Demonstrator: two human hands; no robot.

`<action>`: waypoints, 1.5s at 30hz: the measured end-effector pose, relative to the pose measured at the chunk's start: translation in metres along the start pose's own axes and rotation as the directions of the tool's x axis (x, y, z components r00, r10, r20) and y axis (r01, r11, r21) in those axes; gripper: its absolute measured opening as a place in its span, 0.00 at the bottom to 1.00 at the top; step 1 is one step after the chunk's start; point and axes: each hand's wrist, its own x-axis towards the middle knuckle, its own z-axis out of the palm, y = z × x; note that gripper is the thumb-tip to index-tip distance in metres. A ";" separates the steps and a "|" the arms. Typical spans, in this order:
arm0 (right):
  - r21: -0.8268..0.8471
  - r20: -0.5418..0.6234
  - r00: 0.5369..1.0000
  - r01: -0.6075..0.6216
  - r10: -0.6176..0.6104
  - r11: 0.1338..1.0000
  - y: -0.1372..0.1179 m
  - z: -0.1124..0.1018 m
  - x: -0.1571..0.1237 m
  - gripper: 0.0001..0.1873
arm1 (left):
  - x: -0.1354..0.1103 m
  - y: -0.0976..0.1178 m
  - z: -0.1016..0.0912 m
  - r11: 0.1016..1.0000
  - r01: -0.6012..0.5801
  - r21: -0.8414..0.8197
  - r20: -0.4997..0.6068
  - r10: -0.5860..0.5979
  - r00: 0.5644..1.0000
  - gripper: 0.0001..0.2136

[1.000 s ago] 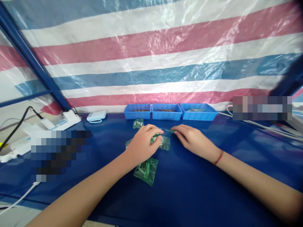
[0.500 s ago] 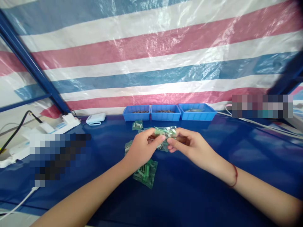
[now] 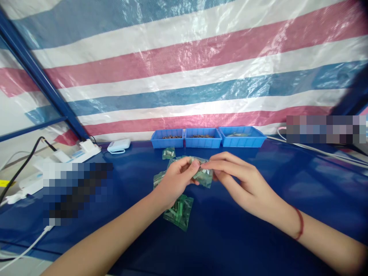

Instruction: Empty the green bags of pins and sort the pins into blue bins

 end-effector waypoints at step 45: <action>-0.115 0.047 0.974 -0.216 0.223 0.970 0.035 0.008 0.000 0.12 | -0.001 0.000 -0.023 0.317 -0.303 0.898 0.212 0.291 0.933 0.21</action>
